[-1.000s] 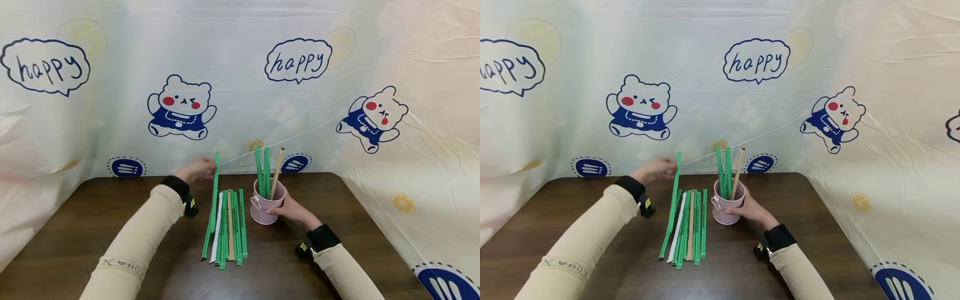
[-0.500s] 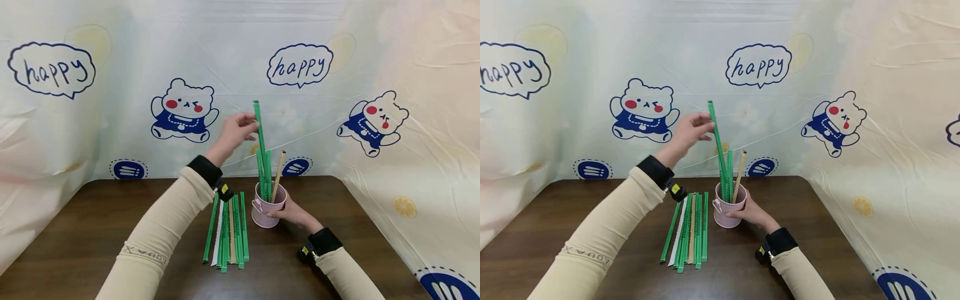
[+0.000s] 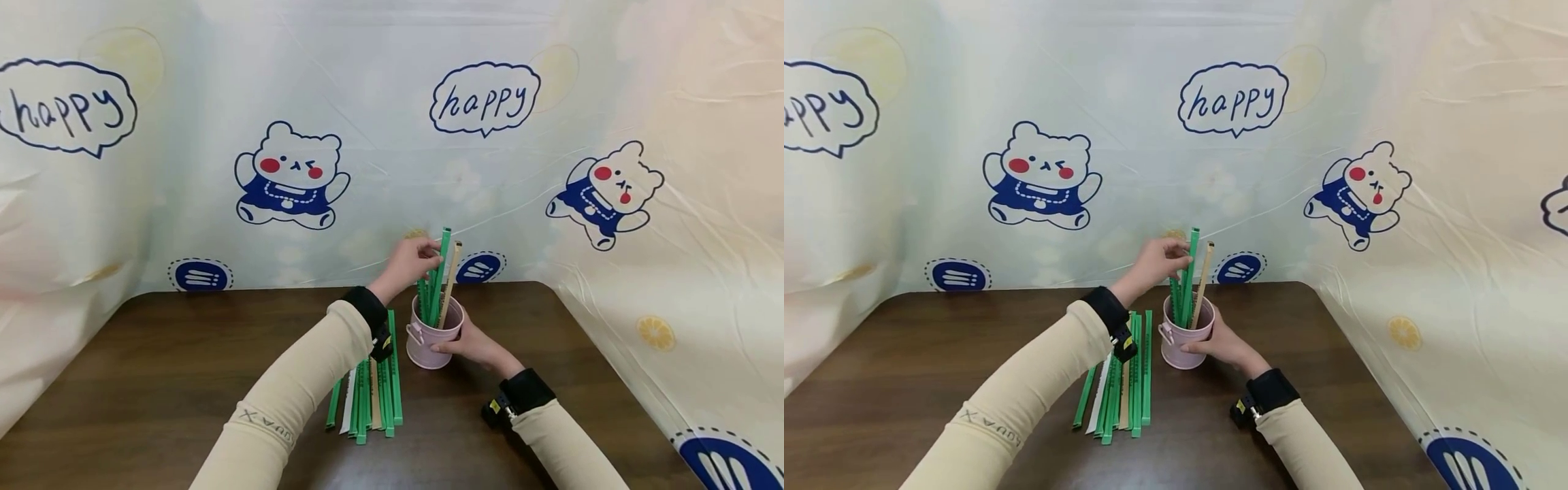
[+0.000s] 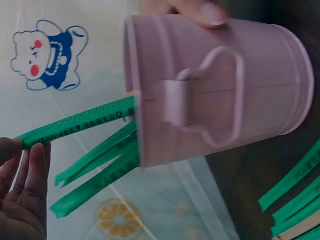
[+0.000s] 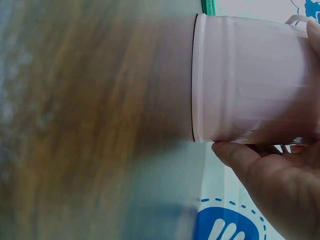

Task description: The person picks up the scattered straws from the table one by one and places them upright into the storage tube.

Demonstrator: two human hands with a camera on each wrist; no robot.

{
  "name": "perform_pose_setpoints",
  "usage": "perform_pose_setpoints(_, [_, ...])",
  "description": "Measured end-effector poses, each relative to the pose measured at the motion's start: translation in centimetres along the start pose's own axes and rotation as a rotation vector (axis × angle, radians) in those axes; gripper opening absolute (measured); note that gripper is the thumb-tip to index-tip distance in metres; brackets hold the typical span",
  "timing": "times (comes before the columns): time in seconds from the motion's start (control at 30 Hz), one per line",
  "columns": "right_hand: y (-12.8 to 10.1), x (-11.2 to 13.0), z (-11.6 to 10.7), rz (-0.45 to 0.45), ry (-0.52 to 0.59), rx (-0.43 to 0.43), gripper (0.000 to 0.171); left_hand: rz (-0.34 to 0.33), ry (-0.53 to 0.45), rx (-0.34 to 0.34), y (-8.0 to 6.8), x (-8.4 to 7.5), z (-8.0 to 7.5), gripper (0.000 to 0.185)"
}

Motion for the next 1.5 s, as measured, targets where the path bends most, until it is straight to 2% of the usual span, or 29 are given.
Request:
perform_pose_setpoints(0.23, [0.3, 0.2, 0.3, -0.014, -0.002, 0.005, 0.112, -0.05, 0.176, 0.018, -0.2, 1.9, 1.5, 0.035])
perform_pose_setpoints(0.3, [0.2, 0.1, 0.5, -0.018, -0.007, 0.008, 0.113, -0.06, 0.203, 0.009, -0.4, 2.2, 1.5, 0.037])
perform_pose_setpoints(0.4, [0.1, -0.1, 0.8, -0.022, -0.008, 0.022, 0.113, -0.059, 0.189, -0.015, -0.9, 2.3, 1.1, 0.041])
perform_pose_setpoints(0.53, [0.2, 0.1, 0.9, -0.027, -0.006, 0.028, 0.113, 0.017, 0.173, -0.095, -1.8, 1.2, -0.9, 0.04])
perform_pose_setpoints(0.67, [0.5, 0.7, 0.6, -0.051, -0.012, 0.007, 0.112, 0.112, 0.172, -0.2, -3.3, 0.4, -4.5, 0.032])
perform_pose_setpoints(0.73, [0.5, 0.9, 0.5, -0.056, -0.018, 0.003, 0.112, 0.126, 0.165, -0.236, -4.2, 1.1, -6.0, 0.029])
perform_pose_setpoints(0.8, [0.3, 0.9, 0.4, -0.043, -0.022, 0.0, 0.113, 0.108, 0.153, -0.256, -5.0, 2.6, -7.2, 0.026])
perform_pose_setpoints(0.87, [0.1, 0.8, 0.3, -0.031, -0.029, -0.002, 0.114, 0.069, 0.184, -0.247, -5.8, 4.5, -7.7, 0.024])
perform_pose_setpoints(0.9, [0.0, 0.7, 0.2, -0.026, -0.031, -0.003, 0.114, 0.038, 0.231, -0.228, -6.1, 5.5, -7.6, 0.024])
perform_pose_setpoints(1.07, [-0.3, 0.6, -0.4, -0.031, -0.047, -0.018, 0.116, -0.189, 0.491, 0.01, -7.2, 11.0, -5.8, 0.022])
perform_pose_setpoints(1.17, [-0.3, 0.7, -0.5, -0.051, -0.041, -0.013, 0.117, -0.323, 0.527, 0.108, -7.8, 14.0, -5.2, 0.028])
perform_pose_setpoints(1.27, [-0.2, 0.8, -0.3, -0.06, -0.035, -0.001, 0.117, -0.437, 0.491, 0.097, -8.3, 16.4, -5.6, 0.042])
perform_pose_setpoints(1.4, [-0.1, 0.7, 0.0, -0.053, -0.033, 0.003, 0.116, -0.518, 0.437, 0.02, -8.8, 18.2, -6.2, 0.024])
perform_pose_setpoints(1.5, [-0.2, 0.5, 0.0, -0.03, -0.032, -0.007, 0.117, -0.532, 0.419, -0.013, -8.8, 18.8, -6.2, 0.021])
Point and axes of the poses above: each hand's wrist, its own y-axis towards the middle knuckle, its own z-axis out of the palm, x = y × z, the point moved 10 cm from there along y, towards the middle knuckle, and after that the axes turned 5 degrees about x, right-handed, at the moved point
